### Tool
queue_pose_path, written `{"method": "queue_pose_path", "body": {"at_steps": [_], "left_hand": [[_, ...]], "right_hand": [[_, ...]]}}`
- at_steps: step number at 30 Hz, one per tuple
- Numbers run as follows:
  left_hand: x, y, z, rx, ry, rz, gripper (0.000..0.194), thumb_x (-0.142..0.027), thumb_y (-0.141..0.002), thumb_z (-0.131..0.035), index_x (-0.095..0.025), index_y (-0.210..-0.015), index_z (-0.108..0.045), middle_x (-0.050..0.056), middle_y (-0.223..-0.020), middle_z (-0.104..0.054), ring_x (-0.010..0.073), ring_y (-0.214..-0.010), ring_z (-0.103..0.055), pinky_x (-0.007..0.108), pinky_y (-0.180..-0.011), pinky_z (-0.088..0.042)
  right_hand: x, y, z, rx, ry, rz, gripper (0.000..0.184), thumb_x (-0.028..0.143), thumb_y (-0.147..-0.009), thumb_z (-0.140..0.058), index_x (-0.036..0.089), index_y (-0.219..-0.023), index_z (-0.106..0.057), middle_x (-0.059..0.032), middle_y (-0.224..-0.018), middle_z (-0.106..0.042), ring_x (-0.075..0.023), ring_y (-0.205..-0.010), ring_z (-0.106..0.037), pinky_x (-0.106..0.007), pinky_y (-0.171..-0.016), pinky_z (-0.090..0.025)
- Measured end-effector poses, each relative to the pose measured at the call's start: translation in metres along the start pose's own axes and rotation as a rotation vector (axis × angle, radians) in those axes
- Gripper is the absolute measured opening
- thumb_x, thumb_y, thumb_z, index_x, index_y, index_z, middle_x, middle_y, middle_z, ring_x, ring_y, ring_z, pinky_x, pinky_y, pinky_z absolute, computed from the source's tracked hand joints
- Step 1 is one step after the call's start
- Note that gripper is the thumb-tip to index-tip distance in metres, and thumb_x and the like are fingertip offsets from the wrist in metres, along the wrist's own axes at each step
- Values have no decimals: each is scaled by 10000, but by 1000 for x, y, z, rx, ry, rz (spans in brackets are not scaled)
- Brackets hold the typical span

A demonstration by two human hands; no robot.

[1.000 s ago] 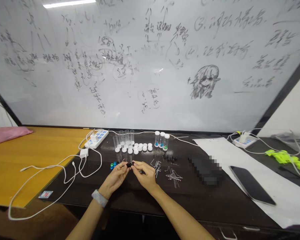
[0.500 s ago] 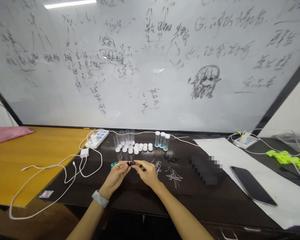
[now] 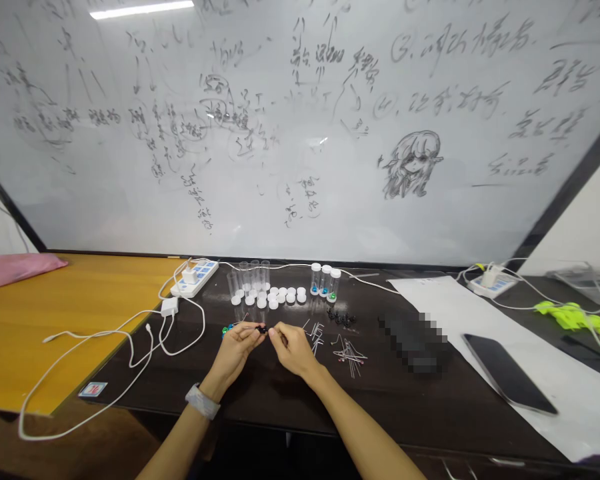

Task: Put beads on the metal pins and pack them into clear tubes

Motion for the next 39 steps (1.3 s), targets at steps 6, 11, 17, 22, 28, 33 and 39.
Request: {"method": "queue_pose_path", "body": {"at_steps": [6,11,17,22,28,33,39], "left_hand": [[1,-1,0,22,-40,-6,303,-232,-650,-892,-122,-886,-737,99,-933,-775,182,-833,-726,317,-861,-566],[2,-2,4,-2,-16,-2,317,-228,-637,-899,-118,-881,-730,114,-962,-773,194,-855,-730,307,-855,-561],[1,-2,2,0,-8,-12,316,-237,-620,-908,-132,-859,-731,105,-959,-775,211,-881,-730,343,-883,-556],[2,-3,3,7,-24,-17,308,-228,-632,-901,-131,-874,-737,110,-964,-777,199,-859,-730,318,-857,-560],[1,-2,1,25,-38,-23,293,-234,-652,-891,-131,-883,-744,98,-931,-778,179,-823,-727,292,-831,-564],[1,-2,1,22,-47,-17,292,-235,-652,-891,-131,-882,-745,103,-963,-777,181,-839,-726,293,-841,-561],[2,-3,2,31,-49,-10,305,-243,-646,-895,-129,-882,-741,95,-938,-779,180,-843,-727,292,-844,-560]], "right_hand": [[-14,0,-9,71,-66,-115,597,418,-1052,-291,195,-557,-539,15,-498,-519,-134,-495,-538,-251,-562,-396],[-2,-2,5,63,-69,-9,265,364,-1010,-433,200,-926,-624,5,-703,-633,-150,-610,-576,-253,-618,-443],[13,-2,8,76,30,103,130,287,-970,-503,218,-1018,-603,-25,-809,-644,-168,-677,-582,-269,-640,-457],[8,-1,6,94,63,84,134,275,-985,-478,227,-1023,-597,-16,-813,-647,-172,-686,-595,-271,-663,-457],[7,1,3,115,105,103,115,283,-972,-497,221,-1030,-575,-22,-831,-632,-173,-692,-587,-270,-660,-439],[4,1,1,115,142,96,191,278,-1009,-418,215,-929,-580,-16,-787,-622,-165,-676,-580,-269,-655,-434],[7,1,3,115,141,119,132,298,-990,-472,210,-1018,-567,-21,-810,-622,-161,-673,-570,-265,-644,-429]]}}
Point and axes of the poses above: each hand's wrist, its own y-axis away from the middle knuckle, its own z-axis out of the back of the hand, x = y × z, the point moved 10 cm from there along -y, towards the middle knuckle
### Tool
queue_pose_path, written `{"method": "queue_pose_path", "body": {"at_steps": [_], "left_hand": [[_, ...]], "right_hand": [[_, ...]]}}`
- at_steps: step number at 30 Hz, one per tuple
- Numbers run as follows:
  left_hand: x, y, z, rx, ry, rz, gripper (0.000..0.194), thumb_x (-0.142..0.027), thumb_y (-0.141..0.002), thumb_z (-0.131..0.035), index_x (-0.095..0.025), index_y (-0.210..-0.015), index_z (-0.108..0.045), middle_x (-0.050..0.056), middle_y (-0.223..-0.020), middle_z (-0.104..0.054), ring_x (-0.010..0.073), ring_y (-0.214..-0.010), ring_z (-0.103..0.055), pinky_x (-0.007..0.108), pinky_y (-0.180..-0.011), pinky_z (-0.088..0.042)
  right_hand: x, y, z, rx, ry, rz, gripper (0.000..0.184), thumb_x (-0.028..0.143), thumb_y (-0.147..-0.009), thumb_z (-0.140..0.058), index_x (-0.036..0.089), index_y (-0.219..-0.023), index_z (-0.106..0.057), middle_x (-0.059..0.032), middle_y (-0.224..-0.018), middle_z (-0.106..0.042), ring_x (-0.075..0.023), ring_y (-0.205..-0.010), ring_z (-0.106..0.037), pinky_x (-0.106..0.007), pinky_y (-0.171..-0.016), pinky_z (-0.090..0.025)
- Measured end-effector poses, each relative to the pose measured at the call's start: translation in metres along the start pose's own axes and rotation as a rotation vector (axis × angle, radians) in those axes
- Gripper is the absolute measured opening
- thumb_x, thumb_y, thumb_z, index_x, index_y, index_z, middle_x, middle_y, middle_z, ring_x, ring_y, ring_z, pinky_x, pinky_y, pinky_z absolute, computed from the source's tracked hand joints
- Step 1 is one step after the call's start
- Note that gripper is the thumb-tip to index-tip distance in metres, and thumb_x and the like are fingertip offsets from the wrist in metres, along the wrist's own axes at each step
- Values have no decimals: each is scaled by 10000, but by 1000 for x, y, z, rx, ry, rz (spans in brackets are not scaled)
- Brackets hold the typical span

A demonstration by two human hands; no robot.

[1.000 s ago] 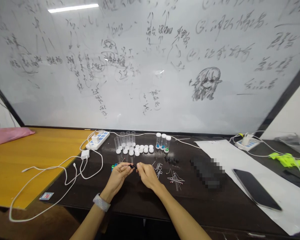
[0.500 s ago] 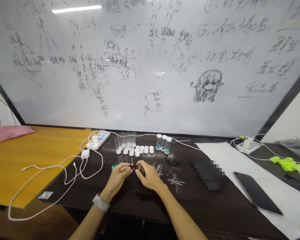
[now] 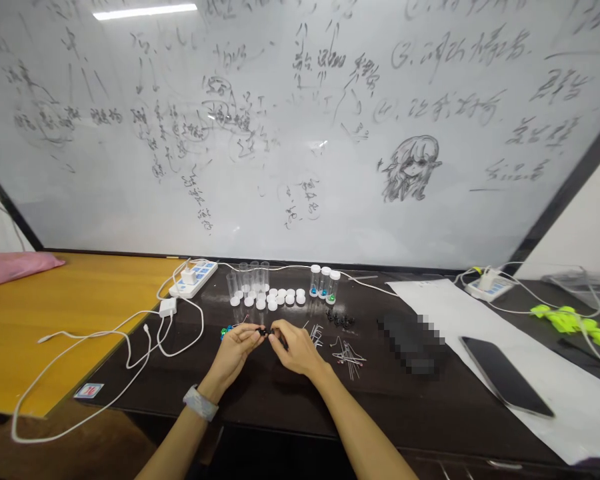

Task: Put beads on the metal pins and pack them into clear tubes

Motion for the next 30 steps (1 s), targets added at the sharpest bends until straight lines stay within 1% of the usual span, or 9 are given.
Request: {"method": "queue_pose_path", "body": {"at_steps": [4,7,9,14,17,19,25,27,30], "left_hand": [[2,-1,-2,29,-19,4,283,-235,-668,-882,-130,-888,-739,95,-952,-781,177,-849,-728,286,-846,-562],[2,-1,0,27,-20,2,272,-230,-676,-876,-134,-889,-736,95,-969,-780,174,-843,-730,283,-840,-565],[2,-1,0,24,-13,3,268,-225,-674,-877,-134,-882,-735,93,-963,-781,171,-838,-730,279,-836,-565],[4,-1,0,26,-4,10,267,-224,-671,-880,-133,-873,-730,90,-958,-782,166,-841,-729,274,-841,-563],[4,-2,1,28,-9,8,272,-224,-675,-878,-130,-881,-728,94,-955,-782,164,-840,-729,268,-834,-562],[5,-3,1,32,-6,6,272,-225,-677,-877,-130,-883,-726,95,-958,-781,165,-843,-728,269,-833,-561],[7,-3,1,40,-9,16,269,-221,-683,-872,-134,-890,-725,91,-970,-778,166,-856,-727,276,-849,-559],[7,-3,1,37,-16,17,276,-226,-681,-874,-133,-893,-724,96,-973,-777,170,-859,-728,278,-851,-558],[7,-3,2,28,-22,17,286,-242,-675,-877,-130,-890,-724,105,-977,-776,181,-867,-729,290,-858,-558]], "right_hand": [[-3,0,1,-10,19,2,250,277,-1028,-375,206,-892,-572,-22,-755,-605,-162,-675,-563,-271,-660,-425],[-5,1,1,-3,-1,-5,131,302,-986,-475,212,-1038,-555,-17,-797,-619,-160,-657,-556,-273,-645,-433],[-3,1,2,-3,4,15,163,312,-958,-522,216,-1088,-542,-25,-833,-622,-166,-670,-561,-275,-640,-434],[-1,0,1,14,27,22,186,287,-1015,-402,217,-940,-557,-31,-801,-601,-170,-693,-566,-282,-662,-422],[-4,0,2,28,7,3,116,299,-982,-476,220,-1040,-538,-21,-828,-611,-161,-669,-553,-278,-653,-428],[-3,1,2,29,4,10,187,309,-944,-537,220,-1106,-519,-24,-858,-616,-161,-663,-548,-276,-642,-430],[-1,0,-3,55,36,18,142,282,-1007,-429,222,-978,-555,-20,-815,-617,-169,-715,-581,-280,-667,-426],[-2,0,-2,53,32,12,109,294,-990,-470,224,-1018,-548,-16,-822,-619,-164,-691,-572,-277,-656,-430],[-2,1,0,40,28,23,177,308,-947,-542,222,-1101,-530,-20,-849,-623,-162,-675,-566,-274,-638,-432]]}}
Point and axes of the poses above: each hand's wrist, its own y-axis away from the middle knuckle, its own z-axis out of the back of the hand, x = y × z, the point moved 10 cm from there along -y, towards the middle knuckle
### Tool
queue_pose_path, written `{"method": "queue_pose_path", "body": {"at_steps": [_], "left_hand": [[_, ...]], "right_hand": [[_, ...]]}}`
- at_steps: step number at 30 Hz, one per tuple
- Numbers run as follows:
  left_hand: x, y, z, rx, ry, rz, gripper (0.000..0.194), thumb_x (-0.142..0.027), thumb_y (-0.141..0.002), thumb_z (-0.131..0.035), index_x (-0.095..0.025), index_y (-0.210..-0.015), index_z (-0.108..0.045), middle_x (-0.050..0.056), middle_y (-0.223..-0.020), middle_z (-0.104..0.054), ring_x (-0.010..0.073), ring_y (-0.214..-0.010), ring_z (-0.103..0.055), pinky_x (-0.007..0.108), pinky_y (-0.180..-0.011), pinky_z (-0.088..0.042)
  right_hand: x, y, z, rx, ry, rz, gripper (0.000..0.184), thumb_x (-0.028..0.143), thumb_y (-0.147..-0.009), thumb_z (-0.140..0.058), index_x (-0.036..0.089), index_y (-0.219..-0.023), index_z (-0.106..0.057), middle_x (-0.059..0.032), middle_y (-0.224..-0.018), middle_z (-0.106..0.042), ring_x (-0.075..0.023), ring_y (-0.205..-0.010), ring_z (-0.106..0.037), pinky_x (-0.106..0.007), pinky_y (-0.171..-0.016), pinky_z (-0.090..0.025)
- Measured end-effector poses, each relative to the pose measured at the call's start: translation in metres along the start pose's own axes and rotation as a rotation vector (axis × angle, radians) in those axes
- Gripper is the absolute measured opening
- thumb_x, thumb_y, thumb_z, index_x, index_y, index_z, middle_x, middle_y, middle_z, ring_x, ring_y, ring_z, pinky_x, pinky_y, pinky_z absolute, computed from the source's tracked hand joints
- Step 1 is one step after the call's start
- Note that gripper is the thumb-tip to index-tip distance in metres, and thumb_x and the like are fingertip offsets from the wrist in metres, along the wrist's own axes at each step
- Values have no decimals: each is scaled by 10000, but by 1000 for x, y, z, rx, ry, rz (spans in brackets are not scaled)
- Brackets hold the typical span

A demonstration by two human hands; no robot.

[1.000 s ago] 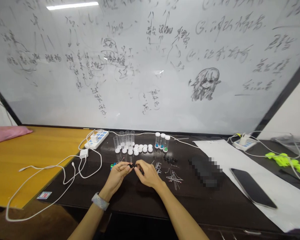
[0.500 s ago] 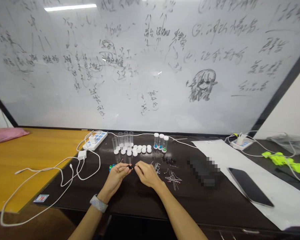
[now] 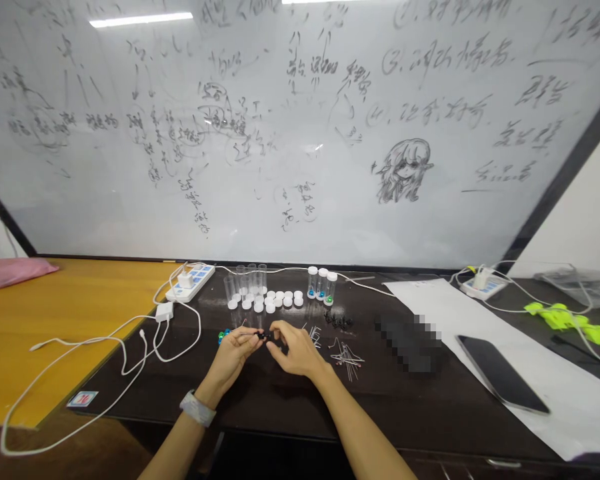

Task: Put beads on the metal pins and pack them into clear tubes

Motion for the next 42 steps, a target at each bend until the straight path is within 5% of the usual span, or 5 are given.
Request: {"method": "queue_pose_path", "body": {"at_steps": [12,17,22,28,42], "left_hand": [[-1,0,-1,10,22,-14,262,-224,-681,-873,-133,-874,-721,94,-945,-779,170,-846,-729,273,-833,-565],[0,1,-2,13,12,-8,260,-220,-678,-875,-130,-868,-722,101,-961,-779,168,-838,-728,266,-821,-566],[-3,2,-3,0,12,-10,290,-236,-655,-891,-130,-871,-728,98,-936,-780,175,-843,-729,279,-833,-565],[-2,1,-2,-6,-3,-9,291,-249,-651,-892,-132,-862,-729,102,-945,-779,187,-850,-731,296,-835,-569],[-3,1,-4,-3,11,6,282,-239,-639,-897,-127,-839,-733,107,-937,-781,178,-822,-731,278,-821,-564]], "right_hand": [[1,0,-2,2,-2,-7,155,318,-966,-522,219,-1084,-535,-22,-868,-611,-155,-666,-551,-271,-637,-423],[-2,-1,-9,11,8,-26,288,283,-1041,-344,213,-833,-531,-15,-772,-580,-162,-700,-563,-278,-664,-413],[-1,-1,-6,14,-23,-30,130,321,-992,-482,221,-1059,-531,-9,-822,-607,-154,-651,-549,-269,-626,-417],[2,-2,-5,8,20,-6,269,286,-1038,-361,215,-850,-540,-17,-766,-590,-163,-692,-562,-276,-657,-418],[-1,0,-5,5,-1,-43,106,303,-987,-478,221,-1034,-524,0,-778,-614,-155,-639,-562,-259,-614,-403]]}}
Point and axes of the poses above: each hand's wrist, its own y-axis away from the middle knuckle, its own z-axis out of the back of the hand, x = y × z, the point moved 10 cm from there along -y, towards the middle knuckle
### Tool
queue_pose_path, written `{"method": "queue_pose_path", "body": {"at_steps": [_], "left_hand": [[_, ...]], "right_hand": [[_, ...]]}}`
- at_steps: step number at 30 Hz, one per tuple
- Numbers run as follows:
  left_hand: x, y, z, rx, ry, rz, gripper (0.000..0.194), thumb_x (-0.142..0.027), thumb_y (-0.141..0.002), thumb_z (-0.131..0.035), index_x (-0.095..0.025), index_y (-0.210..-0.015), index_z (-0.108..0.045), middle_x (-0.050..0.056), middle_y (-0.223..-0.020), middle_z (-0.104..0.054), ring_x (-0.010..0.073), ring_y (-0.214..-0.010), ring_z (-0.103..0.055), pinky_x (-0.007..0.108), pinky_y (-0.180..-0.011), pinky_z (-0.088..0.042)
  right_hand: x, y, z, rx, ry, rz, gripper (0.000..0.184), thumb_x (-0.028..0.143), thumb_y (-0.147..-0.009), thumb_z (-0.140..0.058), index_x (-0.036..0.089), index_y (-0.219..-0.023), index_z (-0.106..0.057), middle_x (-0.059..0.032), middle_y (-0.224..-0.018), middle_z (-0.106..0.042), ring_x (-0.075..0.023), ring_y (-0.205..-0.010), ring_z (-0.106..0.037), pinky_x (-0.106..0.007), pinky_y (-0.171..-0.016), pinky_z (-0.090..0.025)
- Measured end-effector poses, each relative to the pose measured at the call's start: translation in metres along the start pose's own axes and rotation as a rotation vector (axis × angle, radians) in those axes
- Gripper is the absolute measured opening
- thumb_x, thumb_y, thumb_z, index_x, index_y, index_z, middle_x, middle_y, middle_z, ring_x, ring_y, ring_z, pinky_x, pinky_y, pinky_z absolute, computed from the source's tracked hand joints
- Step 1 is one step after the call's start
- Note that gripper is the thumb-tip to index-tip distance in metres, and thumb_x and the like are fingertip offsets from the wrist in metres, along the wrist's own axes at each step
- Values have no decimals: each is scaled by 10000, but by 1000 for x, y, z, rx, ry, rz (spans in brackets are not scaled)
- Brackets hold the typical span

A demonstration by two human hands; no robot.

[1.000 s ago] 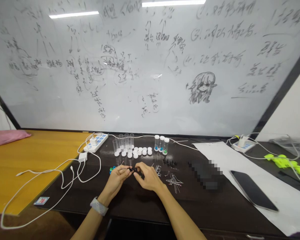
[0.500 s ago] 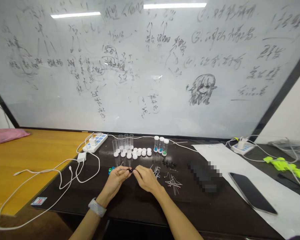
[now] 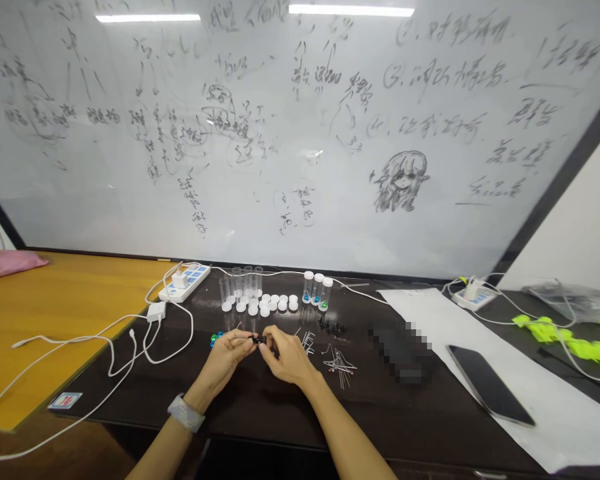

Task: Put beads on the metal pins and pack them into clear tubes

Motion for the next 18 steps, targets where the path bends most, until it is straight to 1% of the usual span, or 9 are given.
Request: {"method": "queue_pose_path", "body": {"at_steps": [5,9,10,11,13,14,15,17,18], "left_hand": [[0,0,-1,-5,9,6,286,-240,-629,-902,-124,-829,-734,117,-950,-778,190,-842,-731,295,-840,-562],[0,2,-2,-14,16,8,300,-241,-616,-908,-121,-828,-732,125,-937,-779,199,-829,-734,307,-837,-561],[0,2,-2,-15,17,8,301,-241,-614,-909,-121,-825,-731,127,-936,-779,201,-831,-735,311,-838,-561],[0,2,-2,-16,17,8,301,-241,-612,-910,-121,-821,-730,127,-935,-779,203,-833,-735,313,-838,-561],[0,2,-2,-12,12,7,299,-243,-613,-909,-123,-819,-729,123,-938,-779,204,-836,-734,313,-837,-562],[0,2,-2,-7,8,6,296,-244,-619,-906,-125,-824,-729,120,-940,-779,200,-835,-734,309,-836,-562],[0,2,-2,-3,3,5,292,-244,-625,-903,-127,-829,-730,116,-942,-780,195,-830,-733,304,-833,-562],[0,2,-2,3,-10,-1,280,-244,-641,-893,-131,-839,-731,109,-943,-780,185,-824,-732,294,-829,-561],[0,1,-2,7,-16,-4,276,-246,-647,-890,-131,-842,-731,108,-943,-780,184,-826,-732,292,-827,-561]], "right_hand": [[2,1,-1,5,25,20,175,291,-1021,-398,225,-944,-541,-16,-791,-619,-168,-690,-588,-273,-653,-414],[-1,2,-4,35,-15,11,125,318,-993,-461,222,-1051,-517,-4,-775,-606,-163,-641,-562,-269,-622,-410],[-2,2,-4,35,-16,10,122,315,-994,-458,221,-1041,-518,-5,-776,-604,-162,-643,-561,-269,-625,-409],[-2,2,-4,32,-12,12,127,305,-1004,-434,220,-998,-528,-9,-776,-603,-163,-655,-565,-272,-637,-410],[-2,2,-4,25,2,17,227,283,-1026,-370,219,-887,-537,-14,-758,-596,-166,-675,-571,-277,-659,-410],[-3,2,-3,23,1,18,250,281,-1030,-356,219,-870,-538,-14,-753,-595,-166,-677,-572,-277,-662,-411],[-3,2,-3,21,-8,15,229,287,-1027,-367,220,-895,-542,-12,-754,-596,-165,-669,-570,-276,-657,-414],[-4,2,-2,14,-37,4,127,314,-1000,-444,224,-1024,-531,-4,-769,-605,-158,-635,-559,-269,-633,-421],[-5,2,-2,11,-45,2,137,321,-985,-478,225,-1074,-517,-1,-775,-609,-156,-622,-555,-267,-623,-425]]}}
Point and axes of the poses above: each hand's wrist, its own y-axis away from the middle knuckle, its own z-axis out of the back of the hand, x = y × z, the point moved 10 cm from there along -y, towards the middle knuckle
